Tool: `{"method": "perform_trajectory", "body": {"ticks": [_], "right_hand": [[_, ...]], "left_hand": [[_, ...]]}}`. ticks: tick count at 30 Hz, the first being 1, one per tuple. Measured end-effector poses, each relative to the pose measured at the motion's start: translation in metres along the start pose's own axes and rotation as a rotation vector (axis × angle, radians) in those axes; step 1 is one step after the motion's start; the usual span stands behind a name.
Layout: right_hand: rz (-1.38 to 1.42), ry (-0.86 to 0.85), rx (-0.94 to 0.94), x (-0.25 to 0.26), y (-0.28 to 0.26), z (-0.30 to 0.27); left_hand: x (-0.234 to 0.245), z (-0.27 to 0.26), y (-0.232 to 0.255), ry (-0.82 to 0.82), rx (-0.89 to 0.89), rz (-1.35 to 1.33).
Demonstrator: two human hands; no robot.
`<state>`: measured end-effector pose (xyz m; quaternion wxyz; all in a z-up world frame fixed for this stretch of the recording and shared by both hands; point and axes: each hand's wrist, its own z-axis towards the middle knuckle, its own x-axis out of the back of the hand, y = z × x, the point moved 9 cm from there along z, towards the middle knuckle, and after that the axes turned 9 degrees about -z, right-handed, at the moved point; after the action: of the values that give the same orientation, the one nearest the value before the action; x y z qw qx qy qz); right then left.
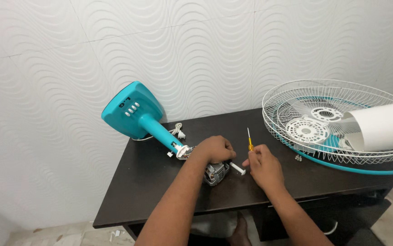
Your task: The person disassembles a teal and white pedestal fan on a dark table. They remove the front grille, then use a screwdriver to detach the motor housing and separate the motor from the fan stand.
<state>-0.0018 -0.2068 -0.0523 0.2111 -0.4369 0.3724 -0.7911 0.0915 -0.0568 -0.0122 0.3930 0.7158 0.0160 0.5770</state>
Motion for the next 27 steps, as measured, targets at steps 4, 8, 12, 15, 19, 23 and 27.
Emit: {"method": "perform_trajectory", "body": {"ticks": [4, 8, 12, 15, 19, 23, 27], "right_hand": [[0.029, -0.069, 0.071, -0.008, 0.000, 0.001], [0.009, -0.139, -0.026, -0.010, 0.000, -0.004], [0.042, -0.144, -0.053, -0.010, 0.002, -0.001], [0.090, -0.082, -0.004, -0.007, 0.005, 0.001], [0.236, -0.009, -0.058, -0.001, 0.014, 0.003], [0.345, -0.109, -0.081, -0.008, 0.009, 0.000], [0.228, -0.247, -0.088, -0.014, -0.004, -0.006]], "left_hand": [[0.002, -0.007, 0.002, -0.002, -0.015, -0.063], [0.010, -0.015, 0.005, 0.028, -0.067, -0.118], [0.011, -0.019, 0.009, 0.021, -0.054, -0.101], [0.017, -0.025, 0.012, 0.035, -0.059, -0.174], [0.035, -0.047, 0.017, 0.138, -0.206, -0.265], [0.047, -0.063, 0.018, 0.154, -0.302, -0.291], [0.064, -0.076, 0.023, 0.187, -0.395, -0.359]]}}
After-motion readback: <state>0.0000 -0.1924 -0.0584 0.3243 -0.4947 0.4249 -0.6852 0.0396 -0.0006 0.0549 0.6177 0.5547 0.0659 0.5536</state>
